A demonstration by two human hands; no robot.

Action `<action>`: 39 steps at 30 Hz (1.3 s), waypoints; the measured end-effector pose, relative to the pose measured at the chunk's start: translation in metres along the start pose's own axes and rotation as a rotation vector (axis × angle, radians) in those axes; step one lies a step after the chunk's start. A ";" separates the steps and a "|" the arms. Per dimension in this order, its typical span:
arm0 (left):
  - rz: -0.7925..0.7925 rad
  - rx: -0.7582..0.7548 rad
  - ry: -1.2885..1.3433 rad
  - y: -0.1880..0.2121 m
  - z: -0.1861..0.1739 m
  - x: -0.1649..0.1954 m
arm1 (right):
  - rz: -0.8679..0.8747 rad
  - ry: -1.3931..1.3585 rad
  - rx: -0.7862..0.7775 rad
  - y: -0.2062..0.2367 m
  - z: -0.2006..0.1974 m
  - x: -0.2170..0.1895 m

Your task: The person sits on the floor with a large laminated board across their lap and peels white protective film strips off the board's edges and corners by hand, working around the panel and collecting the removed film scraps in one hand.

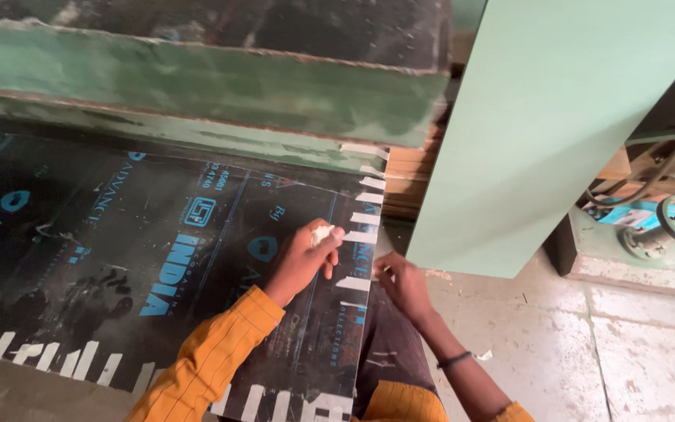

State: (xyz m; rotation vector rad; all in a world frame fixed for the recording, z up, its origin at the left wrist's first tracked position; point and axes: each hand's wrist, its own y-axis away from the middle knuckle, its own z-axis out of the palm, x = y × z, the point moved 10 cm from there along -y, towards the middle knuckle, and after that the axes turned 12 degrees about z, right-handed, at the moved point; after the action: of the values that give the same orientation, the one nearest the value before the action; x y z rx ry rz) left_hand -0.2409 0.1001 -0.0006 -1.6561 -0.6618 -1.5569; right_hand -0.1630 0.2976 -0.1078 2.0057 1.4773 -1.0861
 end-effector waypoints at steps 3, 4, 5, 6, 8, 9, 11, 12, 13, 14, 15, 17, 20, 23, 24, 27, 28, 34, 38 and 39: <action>0.012 -0.059 0.152 0.003 0.017 0.009 | 0.176 0.376 -0.024 -0.017 0.005 0.046; 0.009 -0.080 0.185 0.006 0.022 0.013 | 0.241 0.557 -0.053 -0.019 -0.001 0.059; -0.017 -0.089 0.232 0.011 0.027 0.015 | 0.245 0.392 -0.065 -0.019 -0.011 0.061; -0.029 -0.099 0.272 0.016 0.031 0.018 | 0.237 0.224 -0.066 -0.019 -0.023 0.057; -0.002 -0.126 0.269 0.006 0.033 0.028 | 0.137 -0.062 -0.021 -0.035 -0.047 0.026; -0.026 -0.137 0.246 0.007 0.037 0.026 | 0.102 -0.180 -0.012 -0.034 -0.057 0.009; -0.069 -0.152 0.220 0.011 0.044 0.018 | 0.014 -0.289 -0.092 -0.018 -0.062 -0.032; -0.049 -0.160 0.205 0.011 0.046 0.016 | -0.076 -0.281 -0.165 -0.012 -0.062 -0.059; -0.013 -0.171 0.179 0.007 0.046 0.016 | -0.183 -0.275 -0.227 -0.010 -0.061 -0.089; 0.033 -0.103 0.148 0.002 0.036 0.016 | -0.166 -0.308 -0.281 -0.012 -0.058 -0.107; 0.074 -0.036 0.119 -0.002 0.028 0.015 | -0.144 -0.340 -0.337 -0.012 -0.054 -0.121; 0.110 0.104 0.146 -0.002 0.007 0.012 | -0.065 -0.470 -0.369 -0.017 -0.053 -0.140; 0.111 0.239 0.246 0.002 -0.028 0.012 | -0.107 -0.465 -0.241 -0.035 -0.060 -0.159; 0.071 0.254 0.255 0.014 -0.042 0.011 | -0.401 0.007 -0.133 -0.035 -0.049 -0.184; 0.064 0.263 0.253 0.017 -0.045 0.012 | -0.444 0.067 -0.139 -0.035 -0.042 -0.186; 0.051 0.268 0.248 0.022 -0.047 0.013 | -0.532 0.184 -0.137 -0.036 -0.030 -0.191; 0.048 0.265 0.247 0.023 -0.046 0.013 | -0.555 0.214 -0.132 -0.035 -0.028 -0.193; 0.057 0.226 0.237 0.025 -0.045 0.019 | -0.428 0.133 -0.457 -0.044 -0.031 -0.189; 0.054 0.174 0.253 0.024 -0.034 0.027 | -0.705 0.317 -0.384 -0.035 -0.029 -0.202; 0.047 0.138 0.267 0.023 -0.028 0.028 | -0.701 0.394 -0.394 -0.039 -0.021 -0.197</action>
State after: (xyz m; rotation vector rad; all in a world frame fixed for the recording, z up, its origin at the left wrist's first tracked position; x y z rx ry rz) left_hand -0.2357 0.0609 0.0225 -1.3244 -0.5704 -1.6241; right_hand -0.2175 0.2080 0.0645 1.4974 2.4868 -0.5478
